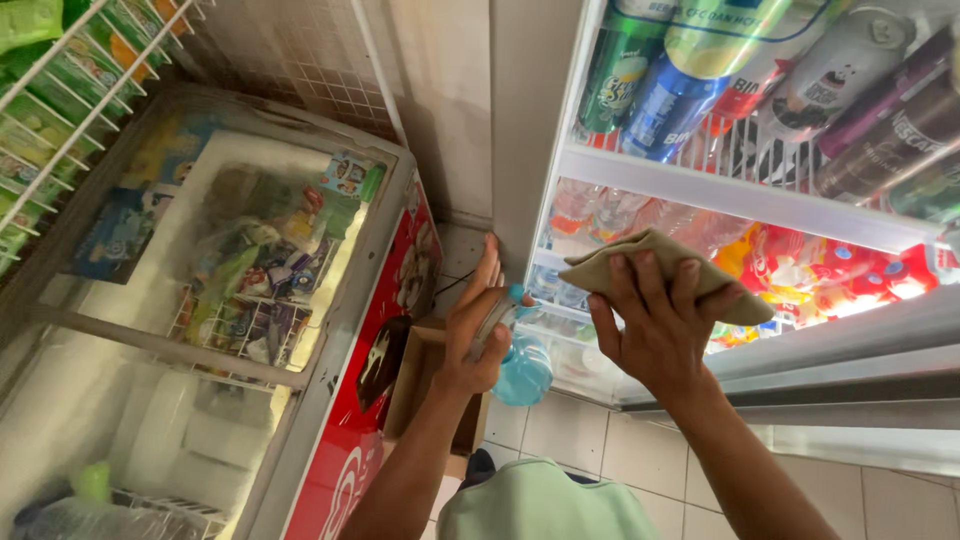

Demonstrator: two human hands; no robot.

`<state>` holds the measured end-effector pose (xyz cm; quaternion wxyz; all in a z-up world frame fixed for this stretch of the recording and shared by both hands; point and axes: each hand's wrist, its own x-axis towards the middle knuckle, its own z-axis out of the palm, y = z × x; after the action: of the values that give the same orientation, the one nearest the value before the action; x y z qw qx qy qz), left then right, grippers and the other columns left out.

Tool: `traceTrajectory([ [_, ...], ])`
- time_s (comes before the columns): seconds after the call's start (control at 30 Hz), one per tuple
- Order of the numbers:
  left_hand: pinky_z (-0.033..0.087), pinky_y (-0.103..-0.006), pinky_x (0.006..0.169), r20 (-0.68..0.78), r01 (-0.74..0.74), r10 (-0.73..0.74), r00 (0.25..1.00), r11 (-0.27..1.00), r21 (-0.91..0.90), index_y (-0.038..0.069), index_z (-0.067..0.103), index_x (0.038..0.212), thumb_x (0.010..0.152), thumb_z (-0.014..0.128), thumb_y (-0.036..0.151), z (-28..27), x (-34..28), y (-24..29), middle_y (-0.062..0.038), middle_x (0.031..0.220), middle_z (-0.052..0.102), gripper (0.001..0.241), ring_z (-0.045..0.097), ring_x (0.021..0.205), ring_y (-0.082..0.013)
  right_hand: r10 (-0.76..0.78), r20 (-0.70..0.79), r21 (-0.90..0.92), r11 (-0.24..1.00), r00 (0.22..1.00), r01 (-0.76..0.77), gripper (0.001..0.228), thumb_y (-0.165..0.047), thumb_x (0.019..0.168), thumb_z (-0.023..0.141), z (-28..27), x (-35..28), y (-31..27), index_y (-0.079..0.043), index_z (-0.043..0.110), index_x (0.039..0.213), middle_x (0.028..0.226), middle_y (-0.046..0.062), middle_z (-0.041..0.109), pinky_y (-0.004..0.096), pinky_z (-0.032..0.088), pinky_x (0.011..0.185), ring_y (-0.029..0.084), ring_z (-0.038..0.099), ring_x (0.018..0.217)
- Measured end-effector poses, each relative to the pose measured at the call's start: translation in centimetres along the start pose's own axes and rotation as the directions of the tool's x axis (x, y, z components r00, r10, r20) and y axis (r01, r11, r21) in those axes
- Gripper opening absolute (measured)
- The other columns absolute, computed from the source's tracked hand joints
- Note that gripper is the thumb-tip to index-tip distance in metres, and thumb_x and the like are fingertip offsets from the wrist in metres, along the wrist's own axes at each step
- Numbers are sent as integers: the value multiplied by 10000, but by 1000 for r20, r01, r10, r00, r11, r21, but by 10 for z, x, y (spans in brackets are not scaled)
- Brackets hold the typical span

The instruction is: The person wipes the glass door of a commercial refrigerator with a cloth and spray bottle, then sits on the floor to wipe and restock snack packages on a shelf.

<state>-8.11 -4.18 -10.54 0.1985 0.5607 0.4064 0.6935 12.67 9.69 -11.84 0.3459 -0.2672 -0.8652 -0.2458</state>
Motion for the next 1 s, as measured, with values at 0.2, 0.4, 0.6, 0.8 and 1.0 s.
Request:
traceTrajectory([
  [0.2, 131, -572, 1329, 13, -9, 10, 1000, 997, -72, -132, 639, 1066, 1074, 476, 605, -3, -3, 1, -385, 1699, 70, 754, 91, 1631, -478, 21, -7, 98, 995, 1000, -21, 689, -552, 1142, 531, -13, 64, -45, -3, 610, 1550, 1641, 199, 444, 739, -132, 1141, 537, 125, 1510],
  [0.4, 283, -511, 1287, 7, -91, 91, 996, 989, 114, -128, 695, 1070, 1069, 466, 580, 19, -12, 1, -406, 1643, 236, 745, 375, 1538, -477, -169, -34, -78, 983, 985, 166, 567, -556, 1125, 491, -30, 73, -30, -195, 628, 1539, 1620, -11, 488, 594, -119, 1256, 302, 229, 1566],
  [0.6, 550, -362, 953, 79, 32, -36, 996, 998, 49, -118, 703, 1055, 1009, 497, 583, 61, -11, -2, -422, 1614, 307, 733, 687, 1158, -328, -26, -44, -113, 993, 999, 21, 472, -505, 1121, 565, -22, 13, 7, -258, 635, 1517, 1613, -49, 468, 596, -58, 1286, 279, 257, 1564],
  [0.8, 378, -486, 1250, 199, -145, 136, 970, 989, 30, -102, 719, 1052, 1057, 477, 509, 116, -5, -5, -424, 1574, 368, 657, 461, 1501, -464, 324, -117, -111, 935, 939, -337, 678, -450, 1130, 562, -30, -66, 90, -45, 312, 1613, 1684, 209, 191, 727, -35, 1264, 534, 84, 1569],
  [1.0, 244, -535, 1308, 269, -161, 154, 951, 987, 7, -86, 724, 1071, 1062, 478, 481, 156, -4, -4, -414, 1579, 368, 619, 389, 1538, -485, 589, -208, 64, 805, 781, -590, 840, -413, 1127, 520, -22, -107, 98, 0, 31, 1671, 1731, 282, -43, 681, -18, 1263, 528, -40, 1603],
])
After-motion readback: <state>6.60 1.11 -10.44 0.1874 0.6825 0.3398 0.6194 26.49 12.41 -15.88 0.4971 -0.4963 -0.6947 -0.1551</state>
